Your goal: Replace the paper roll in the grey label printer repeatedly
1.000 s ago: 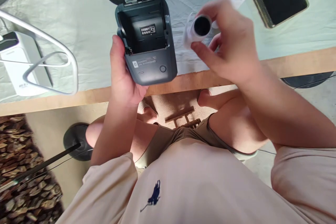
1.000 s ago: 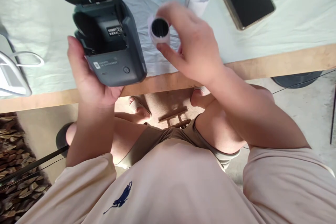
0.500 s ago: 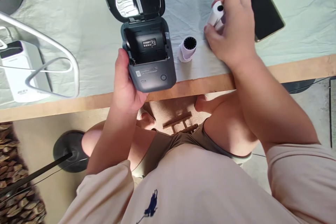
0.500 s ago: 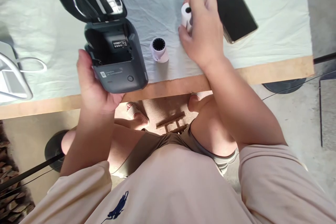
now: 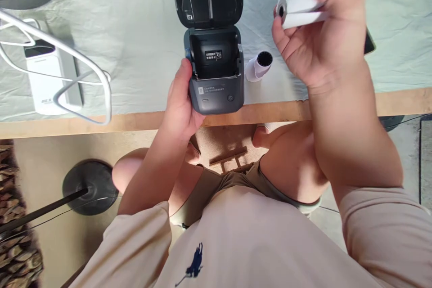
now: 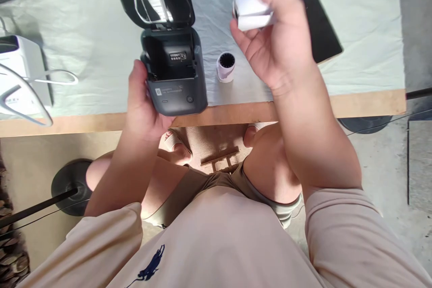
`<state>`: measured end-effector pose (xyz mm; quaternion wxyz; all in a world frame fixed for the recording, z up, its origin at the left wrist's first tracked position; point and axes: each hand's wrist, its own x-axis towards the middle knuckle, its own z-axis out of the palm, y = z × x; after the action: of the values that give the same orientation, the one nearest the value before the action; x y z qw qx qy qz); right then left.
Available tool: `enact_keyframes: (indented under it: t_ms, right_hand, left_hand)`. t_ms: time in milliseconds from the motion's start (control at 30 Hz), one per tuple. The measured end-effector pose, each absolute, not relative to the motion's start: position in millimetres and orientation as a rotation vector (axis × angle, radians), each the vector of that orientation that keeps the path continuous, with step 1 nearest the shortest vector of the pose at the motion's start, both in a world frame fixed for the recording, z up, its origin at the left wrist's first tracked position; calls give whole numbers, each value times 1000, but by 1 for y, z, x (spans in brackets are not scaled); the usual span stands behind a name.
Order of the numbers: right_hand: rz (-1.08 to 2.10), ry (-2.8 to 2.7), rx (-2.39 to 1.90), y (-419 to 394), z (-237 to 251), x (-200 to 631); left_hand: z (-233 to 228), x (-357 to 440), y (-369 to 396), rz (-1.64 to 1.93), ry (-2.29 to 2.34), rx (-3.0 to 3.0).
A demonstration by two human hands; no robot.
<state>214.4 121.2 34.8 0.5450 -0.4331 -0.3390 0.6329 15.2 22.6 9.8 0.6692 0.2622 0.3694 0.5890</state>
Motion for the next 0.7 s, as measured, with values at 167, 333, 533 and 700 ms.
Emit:
enact_keyframes:
  t_ms: [167,333,533,700]
  right_hand:
    - [1086,-1152,-864,93,48,193]
    - [631,-1656,-743,71,56,187]
    - [251,-2226,-1043,57,49,181]
    - [284,-2174,-1000,60,44,179]
  left_hand:
    - [11,15,20,1351,867,603]
    - [16,17,19,1342,888,584]
    - [26,22,13,1351,925,615]
    - [20,19,12,1347,980,677]
